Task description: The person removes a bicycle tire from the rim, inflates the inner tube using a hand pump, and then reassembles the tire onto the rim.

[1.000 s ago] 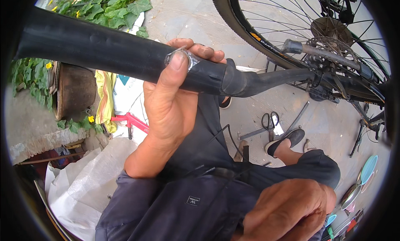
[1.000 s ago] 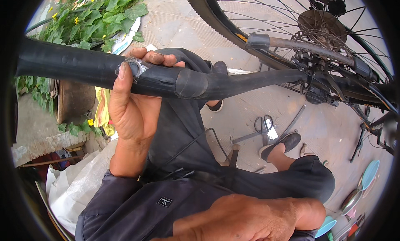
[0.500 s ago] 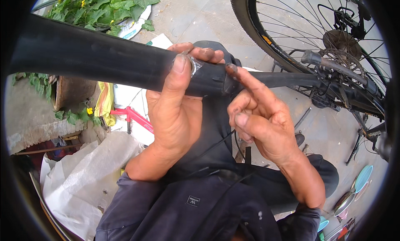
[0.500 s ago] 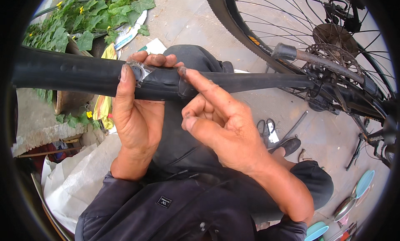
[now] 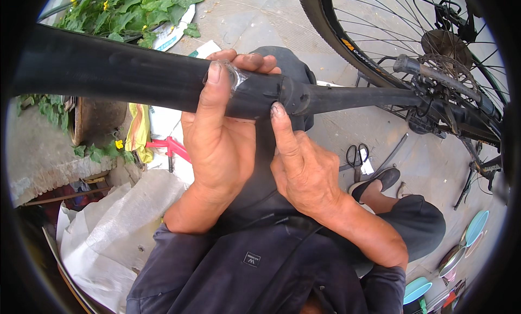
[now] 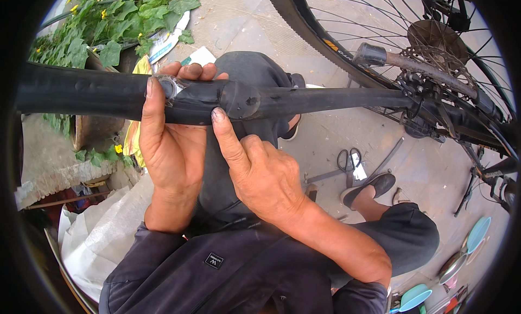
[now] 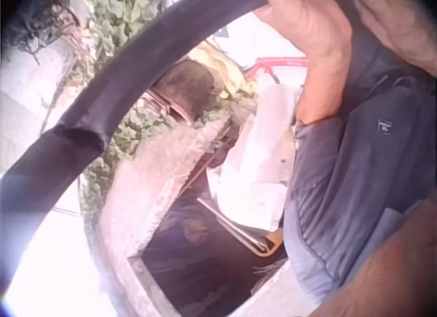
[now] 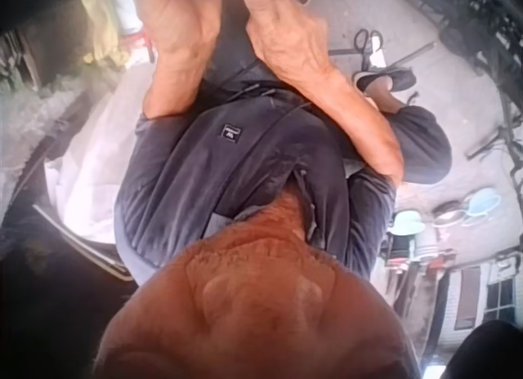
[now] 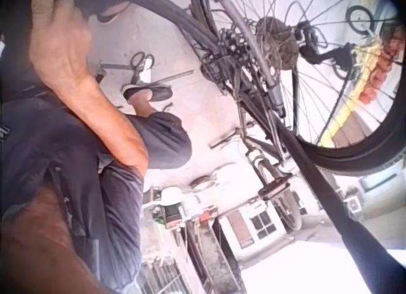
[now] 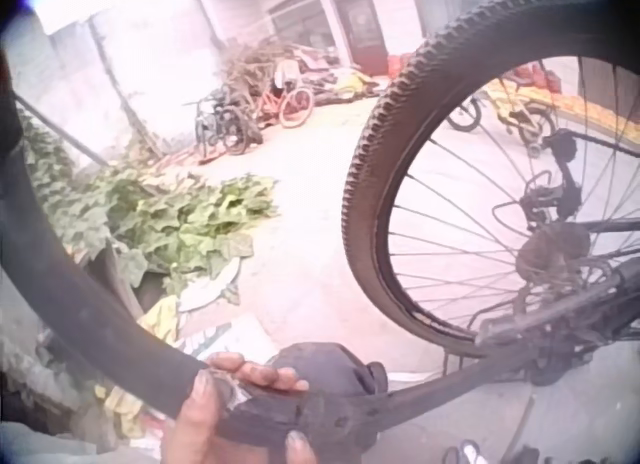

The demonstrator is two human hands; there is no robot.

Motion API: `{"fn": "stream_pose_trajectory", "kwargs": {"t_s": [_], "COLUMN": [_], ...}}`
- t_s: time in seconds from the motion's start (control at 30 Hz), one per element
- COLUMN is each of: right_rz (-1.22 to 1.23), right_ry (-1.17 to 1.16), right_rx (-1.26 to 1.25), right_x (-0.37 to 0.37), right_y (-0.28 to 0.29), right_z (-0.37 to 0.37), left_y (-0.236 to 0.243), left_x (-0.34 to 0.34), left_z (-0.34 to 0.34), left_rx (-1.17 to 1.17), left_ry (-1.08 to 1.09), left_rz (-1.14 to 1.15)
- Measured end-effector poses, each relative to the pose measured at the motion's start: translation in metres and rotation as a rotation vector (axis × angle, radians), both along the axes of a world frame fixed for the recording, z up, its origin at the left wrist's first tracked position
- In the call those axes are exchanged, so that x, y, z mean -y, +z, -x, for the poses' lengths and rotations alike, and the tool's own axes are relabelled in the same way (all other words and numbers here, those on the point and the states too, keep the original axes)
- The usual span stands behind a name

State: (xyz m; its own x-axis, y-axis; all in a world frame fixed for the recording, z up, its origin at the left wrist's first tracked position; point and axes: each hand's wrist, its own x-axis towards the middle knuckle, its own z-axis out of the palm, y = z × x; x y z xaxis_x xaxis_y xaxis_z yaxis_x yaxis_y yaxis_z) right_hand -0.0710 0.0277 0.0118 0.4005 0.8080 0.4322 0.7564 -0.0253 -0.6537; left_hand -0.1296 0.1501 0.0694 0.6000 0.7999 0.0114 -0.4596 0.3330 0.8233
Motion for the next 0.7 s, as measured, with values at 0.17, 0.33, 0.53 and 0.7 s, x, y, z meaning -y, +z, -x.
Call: {"fn": "stream_pose_trajectory", "kwargs": {"t_s": [0.17, 0.33, 0.53, 0.7], "right_rz": [-0.023, -0.059, -0.078, -0.057], "right_ry": [-0.046, -0.089, -0.133, -0.123], "right_rx": [0.084, 0.173, 0.031, -0.138], "right_x": [0.006, 0.007, 0.003, 0.000], "right_y": [-0.005, -0.020, -0.025, -0.019], "right_z": [-0.007, -0.009, -0.008, -0.009], "left_y": [0.004, 0.004, 0.007, 0.006], "left_x": [0.002, -0.002, -0.003, -0.004], "left_z": [-0.002, -0.001, -0.001, -0.001], "left_rx": [-0.021, 0.019, 0.038, 0.046], "left_ry": [0.023, -0.002, 0.012, 0.006], "left_rz": [0.001, 0.023, 0.094, 0.098]}}
